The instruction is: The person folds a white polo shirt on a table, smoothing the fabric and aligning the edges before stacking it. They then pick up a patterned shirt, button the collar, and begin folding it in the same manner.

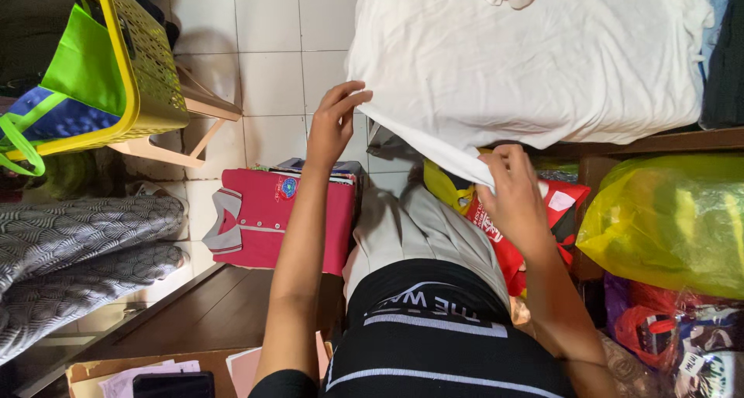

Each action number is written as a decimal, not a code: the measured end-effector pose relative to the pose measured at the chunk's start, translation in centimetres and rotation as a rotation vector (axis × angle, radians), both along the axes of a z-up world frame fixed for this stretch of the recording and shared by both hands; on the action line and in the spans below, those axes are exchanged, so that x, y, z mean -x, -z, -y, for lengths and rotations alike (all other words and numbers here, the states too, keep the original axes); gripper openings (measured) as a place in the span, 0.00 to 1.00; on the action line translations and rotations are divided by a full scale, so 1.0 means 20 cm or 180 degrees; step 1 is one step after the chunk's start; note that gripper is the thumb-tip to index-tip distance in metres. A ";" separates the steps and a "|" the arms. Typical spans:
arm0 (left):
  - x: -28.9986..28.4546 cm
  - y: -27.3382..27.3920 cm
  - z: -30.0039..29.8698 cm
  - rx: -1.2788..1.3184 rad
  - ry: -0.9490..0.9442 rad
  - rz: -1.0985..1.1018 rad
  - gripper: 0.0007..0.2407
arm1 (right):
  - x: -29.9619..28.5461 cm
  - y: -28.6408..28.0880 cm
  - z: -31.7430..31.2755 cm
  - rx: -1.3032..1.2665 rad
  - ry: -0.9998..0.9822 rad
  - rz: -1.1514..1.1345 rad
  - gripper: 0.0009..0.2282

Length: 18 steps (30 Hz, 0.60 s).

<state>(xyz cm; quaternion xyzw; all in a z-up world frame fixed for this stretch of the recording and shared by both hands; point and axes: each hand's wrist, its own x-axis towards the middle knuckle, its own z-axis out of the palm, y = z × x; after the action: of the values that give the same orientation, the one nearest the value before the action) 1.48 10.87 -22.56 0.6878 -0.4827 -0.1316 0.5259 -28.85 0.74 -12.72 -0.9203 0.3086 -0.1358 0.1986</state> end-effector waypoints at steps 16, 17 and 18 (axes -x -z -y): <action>0.05 -0.08 0.17 -0.0179 -0.0898 -0.0374 0.08 | -0.19 -0.32 0.95 -0.0307 0.0341 0.1663 0.08; 0.05 -0.08 0.20 -0.0384 -0.1126 -0.0573 0.08 | -0.33 -0.26 1.06 0.0249 -0.0031 0.1960 0.07; 0.04 -0.07 0.22 -0.0591 -0.1352 -0.0774 0.08 | -0.48 -0.20 1.15 0.0513 -0.0037 0.1733 0.07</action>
<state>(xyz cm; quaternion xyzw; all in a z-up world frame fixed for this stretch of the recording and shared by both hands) 0.61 6.55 -21.10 0.7982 -0.2466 -0.1437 0.5304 -19.22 -22.34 -8.75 -0.8645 0.2268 -0.4010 0.2011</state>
